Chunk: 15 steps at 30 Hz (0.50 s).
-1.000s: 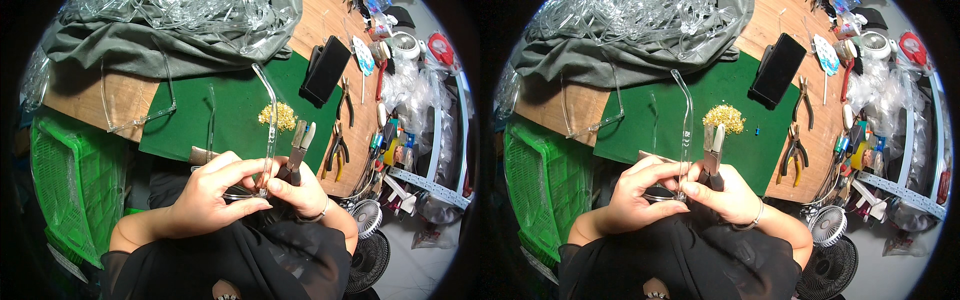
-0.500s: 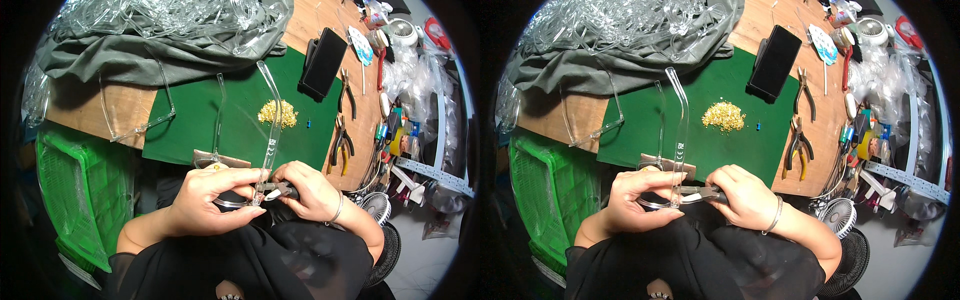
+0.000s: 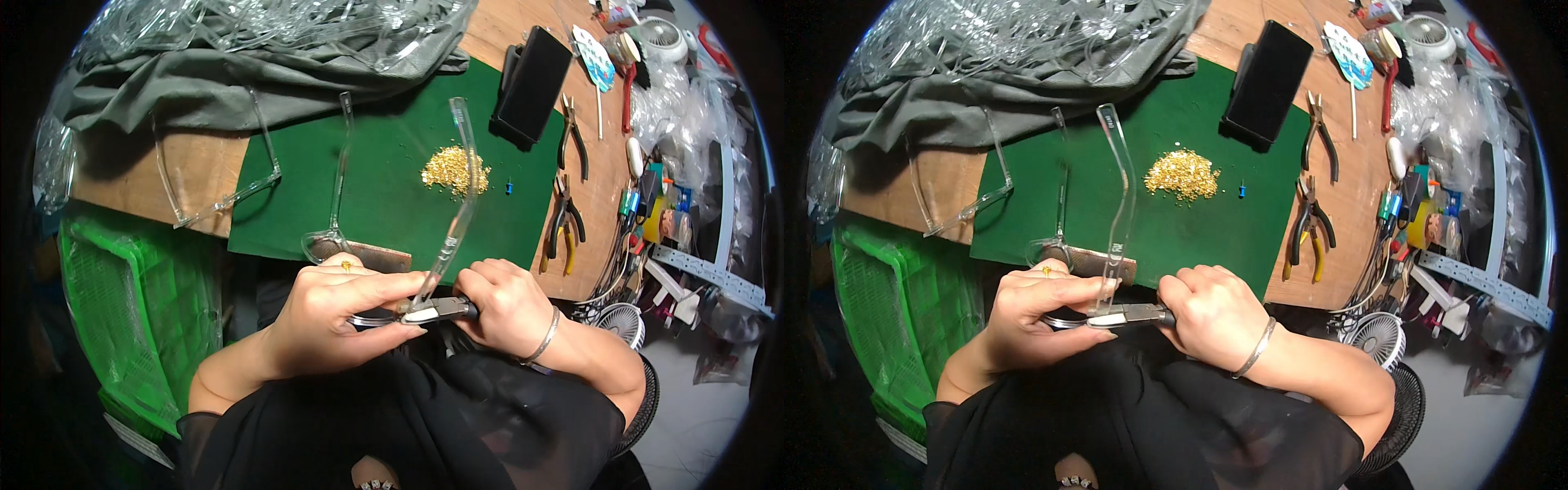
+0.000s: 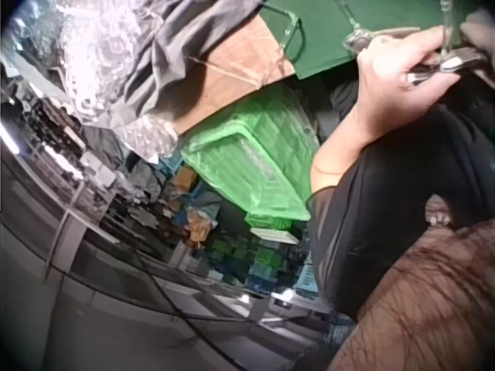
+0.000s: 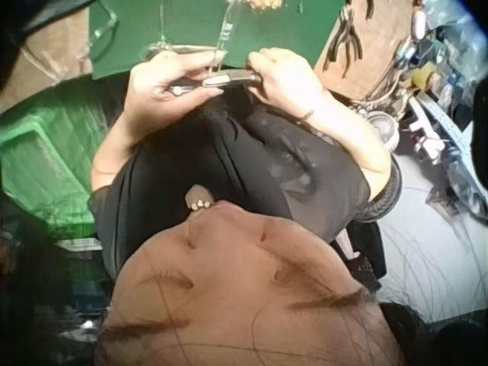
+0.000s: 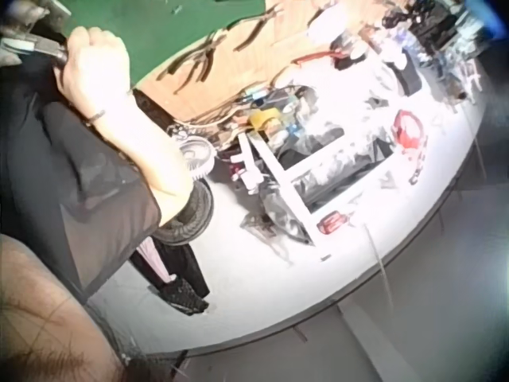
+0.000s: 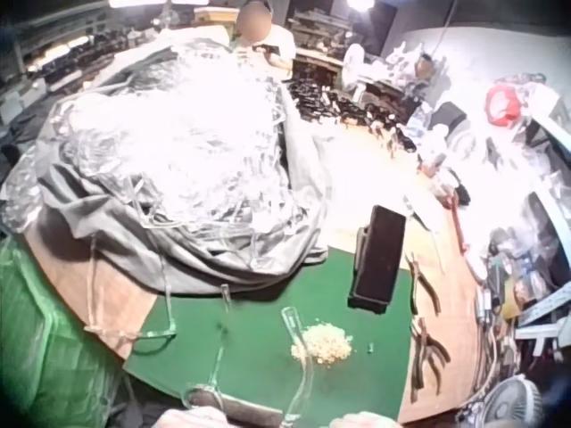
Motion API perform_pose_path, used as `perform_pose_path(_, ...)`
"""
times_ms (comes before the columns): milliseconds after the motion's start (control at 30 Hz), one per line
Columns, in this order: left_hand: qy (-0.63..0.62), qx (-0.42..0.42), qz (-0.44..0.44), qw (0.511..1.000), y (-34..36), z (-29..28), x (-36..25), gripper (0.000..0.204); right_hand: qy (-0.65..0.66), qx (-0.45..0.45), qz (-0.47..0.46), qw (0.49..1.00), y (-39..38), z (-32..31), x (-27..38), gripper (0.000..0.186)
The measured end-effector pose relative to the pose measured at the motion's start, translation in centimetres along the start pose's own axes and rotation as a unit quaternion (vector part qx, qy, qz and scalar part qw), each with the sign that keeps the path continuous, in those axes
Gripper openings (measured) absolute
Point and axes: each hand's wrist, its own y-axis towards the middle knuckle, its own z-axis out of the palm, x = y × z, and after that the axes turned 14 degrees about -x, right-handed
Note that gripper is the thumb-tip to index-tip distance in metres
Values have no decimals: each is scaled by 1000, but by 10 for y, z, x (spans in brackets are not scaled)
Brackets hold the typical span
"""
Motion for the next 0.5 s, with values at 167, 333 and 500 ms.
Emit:
perform_pose_path(167,5,22,-41,999,4,-1,-4,46,79,30,32,996,5,-7,-7,27)
perform_pose_path(333,-100,-43,-117,987,3,-3,-3,51,99,-34,122,987,7,-14,-36,23)
perform_pose_path(500,-176,-34,-132,975,4,4,-10,55,-35,-240,144,959,10,52,-97,19)
